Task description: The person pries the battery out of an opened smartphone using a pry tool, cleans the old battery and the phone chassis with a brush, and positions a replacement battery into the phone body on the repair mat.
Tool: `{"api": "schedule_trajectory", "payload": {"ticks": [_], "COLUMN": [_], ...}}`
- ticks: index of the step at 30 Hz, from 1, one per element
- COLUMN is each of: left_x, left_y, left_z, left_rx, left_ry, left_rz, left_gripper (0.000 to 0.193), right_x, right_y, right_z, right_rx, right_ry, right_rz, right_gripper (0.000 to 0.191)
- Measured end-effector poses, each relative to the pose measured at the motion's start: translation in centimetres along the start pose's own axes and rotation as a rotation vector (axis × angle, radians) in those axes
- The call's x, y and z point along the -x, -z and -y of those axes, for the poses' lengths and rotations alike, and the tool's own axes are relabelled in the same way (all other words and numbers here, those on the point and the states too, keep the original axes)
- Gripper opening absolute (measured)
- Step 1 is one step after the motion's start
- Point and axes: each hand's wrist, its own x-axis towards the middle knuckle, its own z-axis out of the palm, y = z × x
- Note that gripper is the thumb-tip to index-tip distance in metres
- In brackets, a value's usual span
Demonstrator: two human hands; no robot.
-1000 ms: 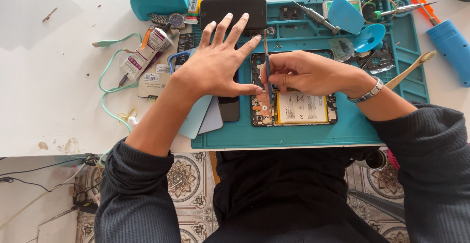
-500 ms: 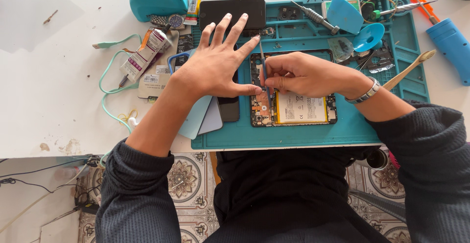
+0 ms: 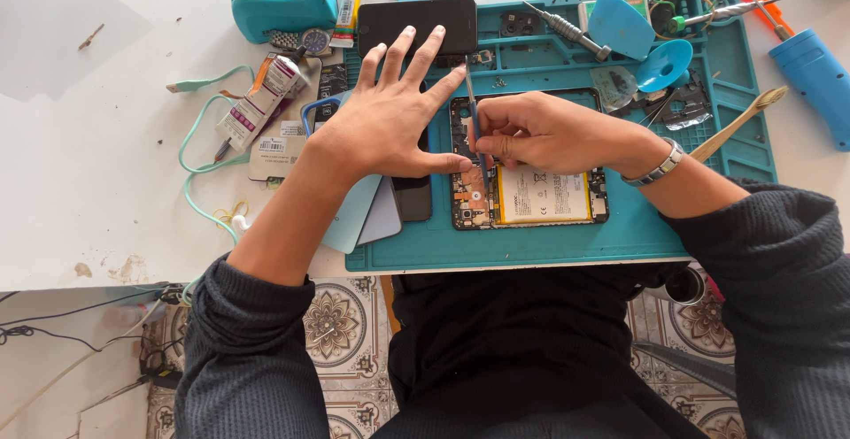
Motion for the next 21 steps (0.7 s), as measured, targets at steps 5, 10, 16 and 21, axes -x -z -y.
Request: {"api": "schedule_trajectory", "payload": {"ticks": [5,10,16,21], "left_x": [-0.5,-0.72,-0.29,-0.04], "left_y": [0.05,0.1,0.11,0.17], "left_z": [0.09,0.16,0.23,0.29], "left_rx": [-0.005,0.004,0.01,0.01], "left_ry": [0.004,0.001,-0.001,-0.006], "left_rz": [-0.002,-0.012,-0.002,-0.007], "left_gripper": [0.112,0.113,0.113,0.113], "right_x": [-0.31,-0.52,-0.54,-0.65], "right_y": [0.37,0.51,-0.04,-0.34], "right_z": [-0.48,-0.58,-0.25,-0.17], "right_rx": [-0.009,0.024,0.02,0.033], "right_ry": [0.01,0.025,0.012,0.023], "right_rz": [-0.023,-0.042,-0.06,-0.076], "right_gripper": [0.022,0.024,0.024,0.025]}}
